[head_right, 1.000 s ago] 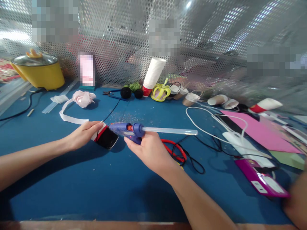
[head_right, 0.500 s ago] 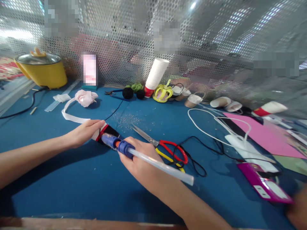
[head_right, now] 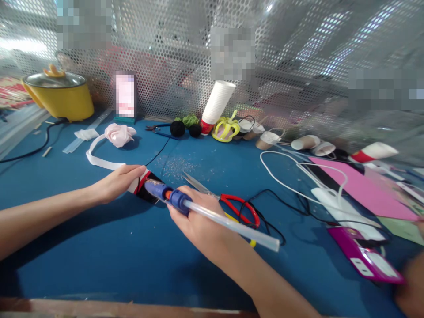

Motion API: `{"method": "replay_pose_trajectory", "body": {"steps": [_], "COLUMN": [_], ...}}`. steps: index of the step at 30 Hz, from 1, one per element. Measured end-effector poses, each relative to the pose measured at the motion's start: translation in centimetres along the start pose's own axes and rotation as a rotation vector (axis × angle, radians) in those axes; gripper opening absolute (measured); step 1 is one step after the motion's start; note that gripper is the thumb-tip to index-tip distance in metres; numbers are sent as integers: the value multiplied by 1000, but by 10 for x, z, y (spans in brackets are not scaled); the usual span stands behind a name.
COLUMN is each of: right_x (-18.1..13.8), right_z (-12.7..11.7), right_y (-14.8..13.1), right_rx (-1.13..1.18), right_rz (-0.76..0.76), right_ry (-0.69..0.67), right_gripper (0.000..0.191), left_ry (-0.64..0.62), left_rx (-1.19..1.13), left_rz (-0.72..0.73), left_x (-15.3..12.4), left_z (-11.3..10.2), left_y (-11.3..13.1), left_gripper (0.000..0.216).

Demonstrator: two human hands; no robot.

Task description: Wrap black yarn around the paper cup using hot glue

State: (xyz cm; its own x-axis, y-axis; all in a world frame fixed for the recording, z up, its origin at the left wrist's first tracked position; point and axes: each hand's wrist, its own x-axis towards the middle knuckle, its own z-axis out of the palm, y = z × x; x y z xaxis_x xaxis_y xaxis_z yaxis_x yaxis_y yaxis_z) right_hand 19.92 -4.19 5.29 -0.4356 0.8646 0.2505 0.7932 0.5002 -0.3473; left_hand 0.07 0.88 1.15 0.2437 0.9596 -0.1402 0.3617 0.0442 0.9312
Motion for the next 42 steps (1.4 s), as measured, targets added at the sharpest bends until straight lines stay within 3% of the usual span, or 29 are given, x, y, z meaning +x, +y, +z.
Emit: {"method": "replay_pose_trajectory", "body": {"steps": [6, 13, 18, 25, 29, 36, 42], "right_x": [6, 8, 12, 22, 41, 73, 81], "right_z": [0, 4, 1, -1, -1, 15, 20], "right_y": [8, 12, 11, 29, 56, 103, 110], "right_rx": [-8, 34, 194, 556, 745, 390, 314], "right_rz": [14, 138, 173, 423, 530, 637, 619], "right_ry": [84, 63, 34, -92, 62, 35, 51], "right_gripper": [13, 16, 14, 22, 20, 34, 36], "left_ry": [-11, -18, -34, -5, 12, 58, 59], "left_rx": [1, 36, 51, 39, 18, 21, 29], "left_rz": [65, 110, 101, 111, 120, 132, 154], "left_x": [-1, -3, -3, -3, -2, 2, 1], "left_z": [0, -1, 0, -2, -4, -6, -5], "left_y": [-3, -4, -5, -2, -1, -3, -1], "left_gripper": [37, 39, 39, 38, 37, 37, 37]}}
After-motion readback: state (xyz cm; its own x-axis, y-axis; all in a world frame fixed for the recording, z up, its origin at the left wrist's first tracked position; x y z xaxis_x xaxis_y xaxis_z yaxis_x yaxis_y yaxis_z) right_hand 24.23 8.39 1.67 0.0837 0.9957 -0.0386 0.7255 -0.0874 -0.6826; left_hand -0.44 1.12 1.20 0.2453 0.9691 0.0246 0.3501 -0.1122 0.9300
